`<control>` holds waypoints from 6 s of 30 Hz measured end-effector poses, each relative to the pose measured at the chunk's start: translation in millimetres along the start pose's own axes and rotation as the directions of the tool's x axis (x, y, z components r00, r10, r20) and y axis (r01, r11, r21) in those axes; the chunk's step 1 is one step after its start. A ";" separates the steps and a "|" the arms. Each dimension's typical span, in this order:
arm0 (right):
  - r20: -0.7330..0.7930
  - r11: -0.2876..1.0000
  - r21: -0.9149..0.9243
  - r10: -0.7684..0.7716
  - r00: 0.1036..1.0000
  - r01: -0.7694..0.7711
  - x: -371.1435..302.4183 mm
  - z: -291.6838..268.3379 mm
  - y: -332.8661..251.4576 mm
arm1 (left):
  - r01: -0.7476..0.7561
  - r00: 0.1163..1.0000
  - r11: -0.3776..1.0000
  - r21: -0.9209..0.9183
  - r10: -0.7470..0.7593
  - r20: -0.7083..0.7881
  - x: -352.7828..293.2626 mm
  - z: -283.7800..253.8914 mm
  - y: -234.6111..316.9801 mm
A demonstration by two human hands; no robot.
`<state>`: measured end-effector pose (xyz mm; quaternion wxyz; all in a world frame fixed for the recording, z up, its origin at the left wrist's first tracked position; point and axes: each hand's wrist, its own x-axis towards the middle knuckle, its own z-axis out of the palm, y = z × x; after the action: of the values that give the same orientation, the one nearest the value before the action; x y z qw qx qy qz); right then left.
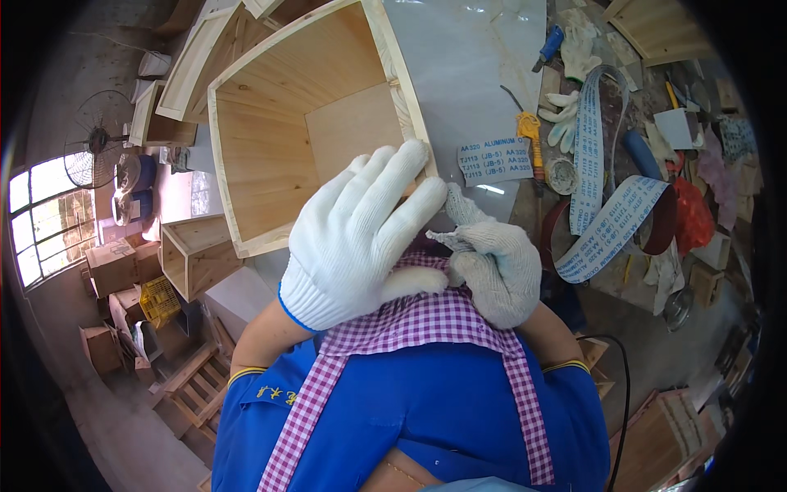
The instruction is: Inspecting, cleaning, and using a pneumatic stapler to assemble wooden boxes in a workshop.
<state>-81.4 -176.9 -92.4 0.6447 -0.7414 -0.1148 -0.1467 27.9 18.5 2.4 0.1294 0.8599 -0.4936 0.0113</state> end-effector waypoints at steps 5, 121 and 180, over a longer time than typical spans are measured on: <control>0.177 0.765 0.522 0.335 0.925 -0.377 -8.8 -2.9 -7.3 | 0.008 1.000 1.000 -0.018 -0.008 -0.028 -1.2 4.8 0.3; 0.539 0.962 -0.255 0.058 0.840 0.098 44.8 -40.8 -14.3 | 0.391 0.915 0.920 0.013 -0.387 -0.114 5.5 10.9 15.2; 0.576 0.972 -0.006 0.195 0.794 -0.234 14.7 261.9 52.3 | 0.296 0.233 0.199 -0.934 -0.964 -0.131 -361.4 148.3 -29.3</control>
<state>-30.7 74.6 -168.2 0.6167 -0.7377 -0.2229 0.1606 -148.4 303.6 -200.3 0.6481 0.7464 0.1268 0.0816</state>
